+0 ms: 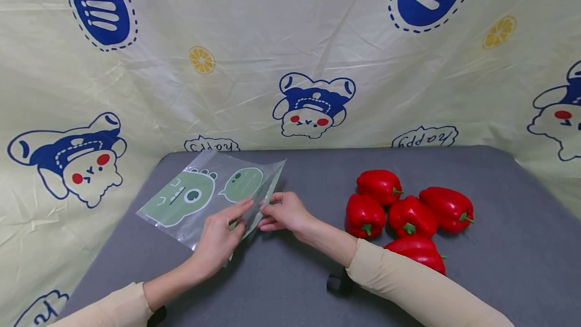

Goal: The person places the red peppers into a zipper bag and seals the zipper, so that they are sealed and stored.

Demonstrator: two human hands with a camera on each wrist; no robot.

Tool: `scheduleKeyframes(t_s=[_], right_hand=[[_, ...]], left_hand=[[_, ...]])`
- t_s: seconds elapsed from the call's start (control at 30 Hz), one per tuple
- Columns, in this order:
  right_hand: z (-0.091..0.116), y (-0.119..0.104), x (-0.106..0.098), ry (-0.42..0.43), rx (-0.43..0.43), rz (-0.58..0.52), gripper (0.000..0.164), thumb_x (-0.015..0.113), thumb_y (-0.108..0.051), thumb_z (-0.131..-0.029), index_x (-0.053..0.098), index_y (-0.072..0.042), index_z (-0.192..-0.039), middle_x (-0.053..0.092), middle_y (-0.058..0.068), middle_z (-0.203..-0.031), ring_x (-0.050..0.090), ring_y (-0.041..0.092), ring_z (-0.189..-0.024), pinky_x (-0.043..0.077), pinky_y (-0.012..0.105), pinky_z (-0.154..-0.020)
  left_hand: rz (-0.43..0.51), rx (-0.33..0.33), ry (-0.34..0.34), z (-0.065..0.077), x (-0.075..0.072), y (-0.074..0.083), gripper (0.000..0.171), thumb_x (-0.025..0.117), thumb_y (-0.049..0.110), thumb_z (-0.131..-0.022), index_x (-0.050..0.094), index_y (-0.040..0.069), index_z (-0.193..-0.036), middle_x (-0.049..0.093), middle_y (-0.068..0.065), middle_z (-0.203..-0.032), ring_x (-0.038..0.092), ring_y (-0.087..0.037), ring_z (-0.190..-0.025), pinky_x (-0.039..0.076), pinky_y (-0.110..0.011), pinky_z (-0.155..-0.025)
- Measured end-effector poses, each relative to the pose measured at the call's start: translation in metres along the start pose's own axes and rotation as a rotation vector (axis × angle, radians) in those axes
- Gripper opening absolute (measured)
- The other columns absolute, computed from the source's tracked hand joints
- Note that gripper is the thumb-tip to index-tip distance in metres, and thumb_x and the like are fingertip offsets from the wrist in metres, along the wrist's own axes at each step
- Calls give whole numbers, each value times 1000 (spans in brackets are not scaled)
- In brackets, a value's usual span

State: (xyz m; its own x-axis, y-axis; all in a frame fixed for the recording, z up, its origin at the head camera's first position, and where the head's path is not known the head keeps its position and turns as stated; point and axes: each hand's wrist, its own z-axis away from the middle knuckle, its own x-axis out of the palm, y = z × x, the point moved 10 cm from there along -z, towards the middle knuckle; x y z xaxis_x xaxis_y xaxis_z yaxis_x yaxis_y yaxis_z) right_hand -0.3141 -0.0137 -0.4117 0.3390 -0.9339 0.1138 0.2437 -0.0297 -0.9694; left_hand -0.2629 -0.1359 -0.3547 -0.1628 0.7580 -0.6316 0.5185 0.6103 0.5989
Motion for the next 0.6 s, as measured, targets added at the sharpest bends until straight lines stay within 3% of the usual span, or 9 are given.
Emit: scheduleKeyframes(t_s=[0.2, 0.43, 0.6], right_hand=[[-4, 2, -2, 14, 15, -11, 21, 55, 4, -94, 57, 12, -113, 70, 21, -81, 70, 18, -64, 59, 32, -63], [-4, 4, -2, 0, 44, -3, 24, 54, 2, -96, 55, 12, -118, 69, 28, -92, 70, 19, -63, 59, 33, -62], [-5, 5, -2, -5, 48, 1, 24, 53, 1, -97, 56, 12, -118, 68, 30, -98, 69, 18, -61, 59, 33, -62]], left_hand=[[-6, 33, 64, -6, -13, 9, 56, 61, -18, -79, 63, 3, -130, 57, -1, -138, 52, -16, -126, 51, -38, -91], [78, 4, 126, -14, -28, 9, 60, 55, -20, -83, 57, 4, -137, 51, -1, -145, 46, -18, -132, 44, -25, -99], [68, -2, 160, -20, -38, 9, 61, 53, -19, -85, 55, 6, -140, 49, 1, -147, 44, -15, -134, 43, -21, -99]])
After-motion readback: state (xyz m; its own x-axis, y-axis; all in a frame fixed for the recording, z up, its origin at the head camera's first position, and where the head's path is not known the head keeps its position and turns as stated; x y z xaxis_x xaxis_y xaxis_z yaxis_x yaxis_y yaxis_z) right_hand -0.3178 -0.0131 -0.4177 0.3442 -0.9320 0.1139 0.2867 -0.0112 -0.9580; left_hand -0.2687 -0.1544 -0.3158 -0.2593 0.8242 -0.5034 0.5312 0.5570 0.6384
